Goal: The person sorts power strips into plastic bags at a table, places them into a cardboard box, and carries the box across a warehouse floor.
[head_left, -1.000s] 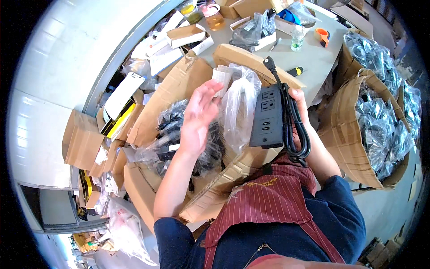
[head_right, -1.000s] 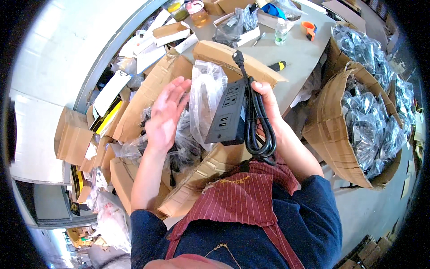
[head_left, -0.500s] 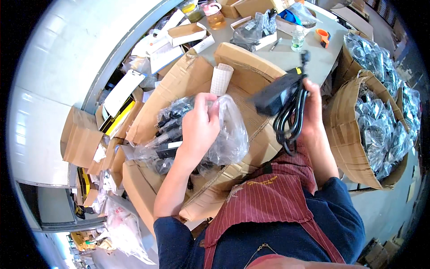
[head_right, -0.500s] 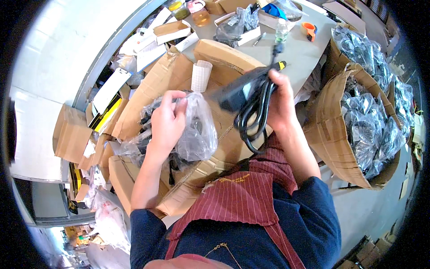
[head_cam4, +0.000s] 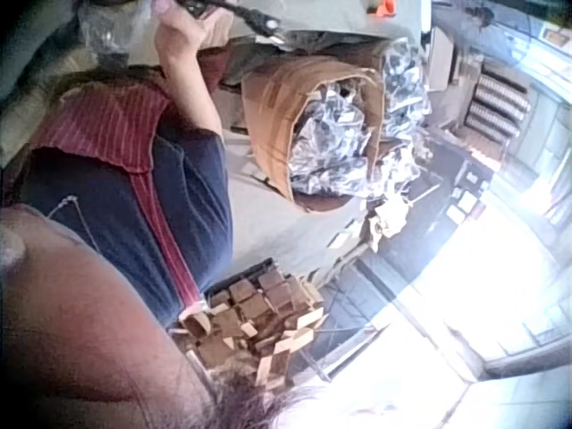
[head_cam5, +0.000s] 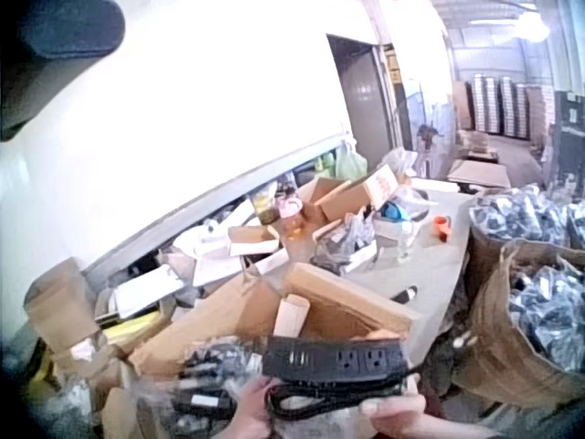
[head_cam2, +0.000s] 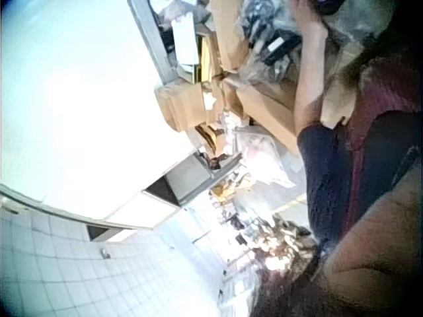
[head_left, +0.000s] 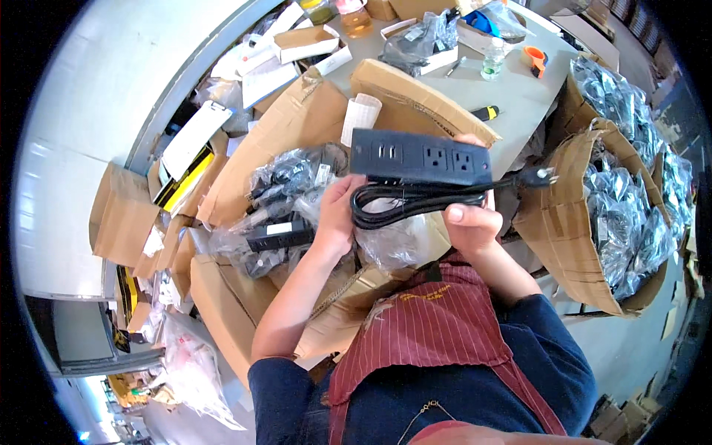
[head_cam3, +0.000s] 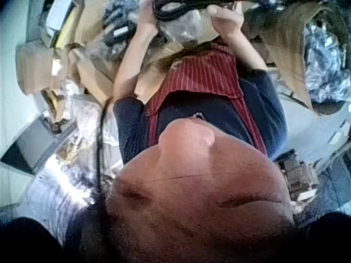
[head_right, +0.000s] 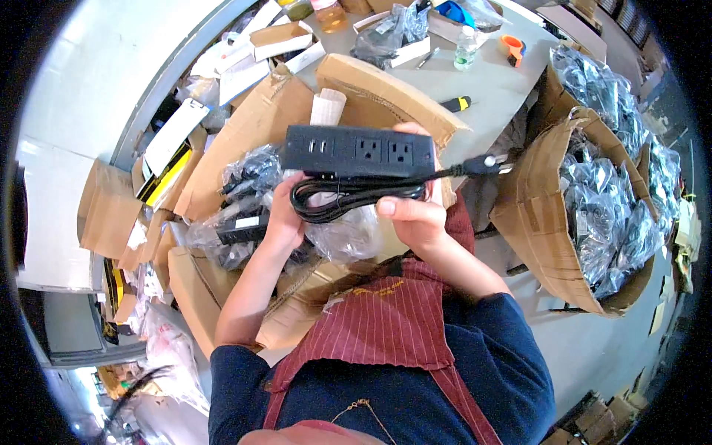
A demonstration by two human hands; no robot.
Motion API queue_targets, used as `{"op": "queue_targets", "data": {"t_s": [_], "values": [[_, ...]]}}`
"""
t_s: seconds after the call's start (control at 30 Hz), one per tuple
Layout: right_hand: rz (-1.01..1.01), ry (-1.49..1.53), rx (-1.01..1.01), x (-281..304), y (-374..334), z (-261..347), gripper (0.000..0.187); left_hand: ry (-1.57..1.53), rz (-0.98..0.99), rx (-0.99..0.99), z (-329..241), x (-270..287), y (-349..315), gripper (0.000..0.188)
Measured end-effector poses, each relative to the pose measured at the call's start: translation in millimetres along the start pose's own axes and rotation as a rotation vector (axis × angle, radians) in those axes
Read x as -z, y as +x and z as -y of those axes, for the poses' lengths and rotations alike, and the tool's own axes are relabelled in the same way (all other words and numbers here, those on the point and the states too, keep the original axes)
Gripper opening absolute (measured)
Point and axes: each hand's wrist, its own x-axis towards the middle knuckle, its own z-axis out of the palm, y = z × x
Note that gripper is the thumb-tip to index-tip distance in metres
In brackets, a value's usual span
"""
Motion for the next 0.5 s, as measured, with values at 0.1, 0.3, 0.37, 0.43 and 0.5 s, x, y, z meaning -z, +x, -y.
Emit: {"op": "queue_targets", "data": {"t_s": [0.1,0.3,0.37,0.43,0.5], "values": [[0.063,-0.124,-0.137,18,-9,-2,0.088,0.111,0.009,0.063,18,30,-12,0.024],[0.256,-0.558,-0.168,38,-15,-14,0.084,0.282,-0.095,-0.006,23,44,-34,0.02],[0.279,-0.573,-0.174,37,-14,-10,0.083,0.3,-0.094,0.008,14,40,-39,0.018],[0.321,-0.574,-0.19,33,-11,-5,0.081,0.371,-0.122,-0.022,1,42,-38,0.019],[0.439,-0.64,-0.181,28,-7,0,0.079,0.511,-0.098,-0.16,-13,39,-34,0.02]]}}
